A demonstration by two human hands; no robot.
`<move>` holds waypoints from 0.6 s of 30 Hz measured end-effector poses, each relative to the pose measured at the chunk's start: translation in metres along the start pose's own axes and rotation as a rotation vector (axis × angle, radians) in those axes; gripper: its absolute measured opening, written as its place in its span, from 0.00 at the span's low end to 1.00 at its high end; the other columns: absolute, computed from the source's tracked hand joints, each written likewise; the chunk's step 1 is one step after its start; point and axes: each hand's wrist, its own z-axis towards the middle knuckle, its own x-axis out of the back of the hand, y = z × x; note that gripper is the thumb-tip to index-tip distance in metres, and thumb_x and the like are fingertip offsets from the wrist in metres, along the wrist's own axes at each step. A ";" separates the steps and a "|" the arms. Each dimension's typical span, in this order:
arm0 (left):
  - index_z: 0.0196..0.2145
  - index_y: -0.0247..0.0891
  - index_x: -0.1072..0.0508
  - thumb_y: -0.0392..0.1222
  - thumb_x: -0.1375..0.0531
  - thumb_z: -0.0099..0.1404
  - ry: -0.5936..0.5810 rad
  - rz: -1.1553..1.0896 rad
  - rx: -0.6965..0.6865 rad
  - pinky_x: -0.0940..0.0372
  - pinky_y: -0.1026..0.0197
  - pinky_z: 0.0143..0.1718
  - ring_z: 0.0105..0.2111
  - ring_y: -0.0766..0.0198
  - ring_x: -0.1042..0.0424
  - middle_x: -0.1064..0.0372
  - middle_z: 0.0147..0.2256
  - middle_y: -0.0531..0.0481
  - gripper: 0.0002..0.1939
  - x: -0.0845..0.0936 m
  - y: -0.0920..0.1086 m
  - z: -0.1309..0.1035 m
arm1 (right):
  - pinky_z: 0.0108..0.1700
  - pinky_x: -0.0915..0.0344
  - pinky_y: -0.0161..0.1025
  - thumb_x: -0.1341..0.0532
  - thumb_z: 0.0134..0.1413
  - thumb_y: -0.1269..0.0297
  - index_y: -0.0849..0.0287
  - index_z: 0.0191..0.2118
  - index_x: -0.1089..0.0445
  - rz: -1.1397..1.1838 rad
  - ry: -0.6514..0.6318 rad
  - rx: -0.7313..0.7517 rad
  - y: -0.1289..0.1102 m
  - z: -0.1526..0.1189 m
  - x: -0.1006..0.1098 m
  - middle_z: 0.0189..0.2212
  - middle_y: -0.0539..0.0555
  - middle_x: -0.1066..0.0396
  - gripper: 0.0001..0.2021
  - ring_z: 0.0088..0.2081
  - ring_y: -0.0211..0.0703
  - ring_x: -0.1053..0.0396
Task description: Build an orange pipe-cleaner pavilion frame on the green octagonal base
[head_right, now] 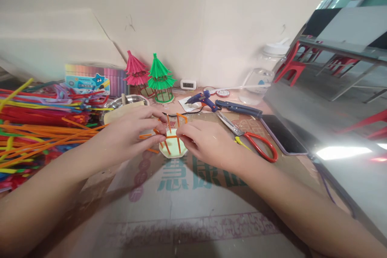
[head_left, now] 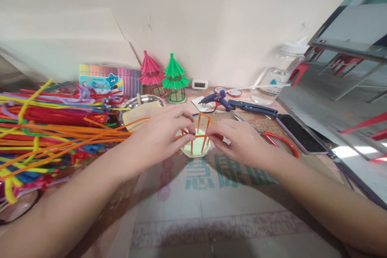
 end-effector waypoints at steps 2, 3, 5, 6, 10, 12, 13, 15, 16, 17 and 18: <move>0.40 0.41 0.23 0.41 0.42 0.71 -0.001 0.009 0.001 0.37 0.52 0.55 0.52 0.57 0.31 0.29 0.49 0.48 0.07 0.000 0.000 0.000 | 0.35 0.40 0.36 0.43 0.64 0.72 0.58 0.40 0.31 -0.003 0.007 0.011 0.000 0.000 0.000 0.31 0.52 0.26 0.04 0.34 0.41 0.29; 0.40 0.40 0.23 0.41 0.41 0.71 -0.002 0.012 0.002 0.37 0.52 0.55 0.52 0.57 0.31 0.29 0.49 0.48 0.07 0.000 0.000 0.000 | 0.35 0.40 0.36 0.43 0.64 0.72 0.58 0.40 0.31 -0.004 0.007 0.013 0.000 0.000 0.000 0.31 0.52 0.26 0.04 0.34 0.40 0.29; 0.40 0.40 0.23 0.41 0.41 0.71 -0.002 0.015 0.002 0.37 0.53 0.55 0.52 0.57 0.31 0.29 0.49 0.48 0.07 0.000 0.000 0.000 | 0.35 0.40 0.36 0.43 0.64 0.72 0.58 0.39 0.31 -0.005 0.005 0.009 0.000 0.000 0.001 0.31 0.52 0.25 0.04 0.33 0.40 0.30; 0.39 0.40 0.23 0.40 0.41 0.71 -0.003 0.015 0.002 0.37 0.53 0.55 0.52 0.57 0.31 0.29 0.49 0.48 0.07 0.000 0.000 0.000 | 0.35 0.40 0.36 0.43 0.64 0.72 0.58 0.39 0.31 -0.005 0.002 0.006 0.000 0.001 0.001 0.31 0.52 0.25 0.04 0.33 0.40 0.30; 0.38 0.40 0.23 0.40 0.42 0.70 -0.012 0.021 0.006 0.36 0.53 0.54 0.52 0.57 0.31 0.28 0.49 0.48 0.07 -0.001 0.000 0.000 | 0.35 0.40 0.36 0.42 0.64 0.72 0.59 0.39 0.31 -0.009 -0.005 -0.003 -0.001 0.001 0.000 0.31 0.52 0.25 0.04 0.33 0.40 0.30; 0.39 0.40 0.23 0.40 0.42 0.71 -0.012 0.026 0.009 0.36 0.53 0.53 0.51 0.56 0.31 0.28 0.49 0.48 0.07 -0.001 0.000 0.000 | 0.34 0.40 0.36 0.42 0.63 0.72 0.59 0.39 0.31 -0.019 0.002 -0.008 -0.001 0.001 0.000 0.31 0.52 0.25 0.03 0.32 0.40 0.30; 0.39 0.40 0.23 0.40 0.42 0.71 -0.011 0.025 0.011 0.36 0.53 0.53 0.51 0.56 0.31 0.28 0.49 0.48 0.07 -0.001 0.000 0.000 | 0.34 0.40 0.36 0.42 0.63 0.71 0.59 0.38 0.31 -0.024 0.009 -0.011 -0.002 0.001 -0.001 0.31 0.52 0.25 0.03 0.32 0.39 0.30; 0.38 0.40 0.23 0.40 0.42 0.71 -0.010 0.017 0.011 0.36 0.53 0.53 0.51 0.57 0.31 0.28 0.48 0.48 0.07 -0.001 0.000 0.000 | 0.33 0.40 0.35 0.42 0.63 0.71 0.58 0.38 0.31 -0.033 0.027 -0.020 -0.002 0.001 -0.002 0.30 0.52 0.25 0.03 0.31 0.39 0.30; 0.38 0.40 0.23 0.40 0.42 0.70 -0.010 0.011 0.009 0.36 0.52 0.54 0.51 0.57 0.31 0.28 0.48 0.48 0.07 -0.001 0.000 0.000 | 0.33 0.40 0.35 0.42 0.63 0.70 0.58 0.38 0.31 -0.039 0.035 -0.026 -0.003 0.002 -0.002 0.29 0.51 0.25 0.03 0.30 0.39 0.30; 0.38 0.40 0.23 0.40 0.42 0.70 -0.008 0.006 0.007 0.36 0.52 0.54 0.51 0.56 0.31 0.28 0.48 0.48 0.07 -0.001 0.000 0.000 | 0.33 0.40 0.35 0.42 0.63 0.70 0.58 0.37 0.31 -0.047 0.042 -0.030 -0.003 0.002 -0.003 0.29 0.51 0.25 0.04 0.30 0.39 0.30; 0.38 0.40 0.23 0.40 0.42 0.70 -0.008 0.003 0.006 0.36 0.52 0.54 0.51 0.56 0.31 0.28 0.49 0.48 0.07 0.000 0.000 0.001 | 0.32 0.40 0.35 0.42 0.63 0.70 0.58 0.37 0.31 -0.054 0.046 -0.033 -0.003 0.002 -0.003 0.28 0.51 0.25 0.04 0.29 0.39 0.30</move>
